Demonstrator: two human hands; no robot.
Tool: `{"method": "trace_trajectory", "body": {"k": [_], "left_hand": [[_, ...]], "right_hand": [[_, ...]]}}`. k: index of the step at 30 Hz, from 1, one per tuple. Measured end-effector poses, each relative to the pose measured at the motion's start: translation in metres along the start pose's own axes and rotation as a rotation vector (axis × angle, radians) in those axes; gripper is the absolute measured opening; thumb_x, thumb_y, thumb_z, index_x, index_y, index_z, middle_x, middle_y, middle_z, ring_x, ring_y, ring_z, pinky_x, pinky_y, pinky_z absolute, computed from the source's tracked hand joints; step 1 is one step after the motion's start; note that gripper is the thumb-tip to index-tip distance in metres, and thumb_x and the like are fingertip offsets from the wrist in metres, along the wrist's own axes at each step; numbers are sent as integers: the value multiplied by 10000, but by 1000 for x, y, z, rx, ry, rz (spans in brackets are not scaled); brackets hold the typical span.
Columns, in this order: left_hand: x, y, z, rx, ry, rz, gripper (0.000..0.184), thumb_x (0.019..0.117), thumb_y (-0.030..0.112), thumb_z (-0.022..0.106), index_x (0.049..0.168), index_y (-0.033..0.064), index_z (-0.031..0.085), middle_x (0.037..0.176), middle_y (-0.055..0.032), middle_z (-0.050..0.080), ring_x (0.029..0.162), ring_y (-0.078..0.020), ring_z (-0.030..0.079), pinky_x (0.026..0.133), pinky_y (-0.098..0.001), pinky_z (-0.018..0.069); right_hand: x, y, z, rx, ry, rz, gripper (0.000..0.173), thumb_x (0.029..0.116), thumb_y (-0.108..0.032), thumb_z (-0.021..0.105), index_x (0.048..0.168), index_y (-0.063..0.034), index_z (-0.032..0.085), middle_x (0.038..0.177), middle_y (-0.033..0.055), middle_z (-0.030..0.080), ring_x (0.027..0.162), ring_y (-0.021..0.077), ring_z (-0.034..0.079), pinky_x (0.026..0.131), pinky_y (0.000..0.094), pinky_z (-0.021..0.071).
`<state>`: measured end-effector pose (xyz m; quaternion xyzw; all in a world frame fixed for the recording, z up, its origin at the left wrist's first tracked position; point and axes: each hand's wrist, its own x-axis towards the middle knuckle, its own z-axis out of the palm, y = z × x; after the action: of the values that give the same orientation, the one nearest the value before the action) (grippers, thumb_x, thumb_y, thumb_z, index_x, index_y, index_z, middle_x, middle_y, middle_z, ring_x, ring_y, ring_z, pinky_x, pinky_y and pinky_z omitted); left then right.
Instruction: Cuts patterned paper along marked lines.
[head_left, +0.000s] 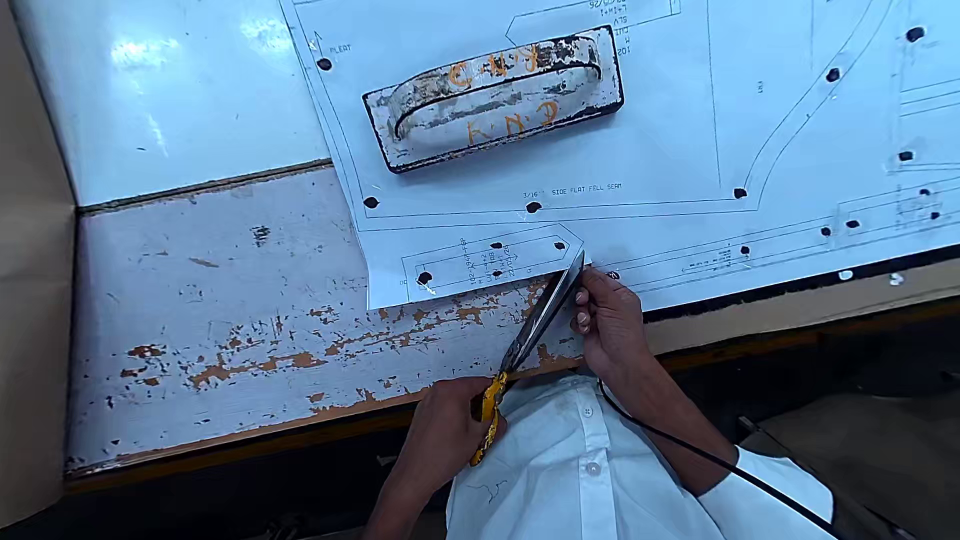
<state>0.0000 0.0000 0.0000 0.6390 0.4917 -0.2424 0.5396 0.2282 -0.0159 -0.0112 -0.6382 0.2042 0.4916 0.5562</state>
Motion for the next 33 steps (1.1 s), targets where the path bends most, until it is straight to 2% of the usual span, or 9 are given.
{"method": "trace_trajectory", "body": {"k": [6, 11, 24, 33], "left_hand": [[2, 5, -2, -2, 4, -9, 204, 872, 247, 724, 1052, 162, 770, 932, 57, 753, 790, -83, 688, 740, -338, 573], [3, 7, -1, 6, 6, -17, 199, 863, 250, 729, 1042, 173, 772, 906, 64, 745, 754, -78, 670, 718, -339, 556], [4, 11, -4, -22, -28, -34, 211, 879, 233, 733, 1076, 174, 779, 941, 73, 755, 768, -68, 662, 746, -337, 539], [5, 9, -4, -71, -35, -42, 216, 868, 233, 728, 1069, 169, 776, 958, 75, 761, 788, -57, 683, 749, -319, 563]], "right_hand": [[1, 1, -1, 31, 4, 5, 169, 1051, -106, 552, 942, -39, 662, 578, -21, 550, 397, 7, 452, 354, 133, 364], [-2, 1, -2, 23, -16, -10, 154, 1051, -131, 562, 966, -50, 663, 584, -23, 548, 400, 5, 456, 351, 132, 370], [-1, 2, 5, 51, 39, -18, 142, 1047, -93, 559, 969, -21, 654, 574, -14, 550, 391, 7, 460, 344, 137, 374], [-1, 3, 4, 32, 39, -16, 126, 1046, -96, 562, 985, -36, 656, 581, -11, 557, 403, 12, 473, 354, 137, 379]]}}
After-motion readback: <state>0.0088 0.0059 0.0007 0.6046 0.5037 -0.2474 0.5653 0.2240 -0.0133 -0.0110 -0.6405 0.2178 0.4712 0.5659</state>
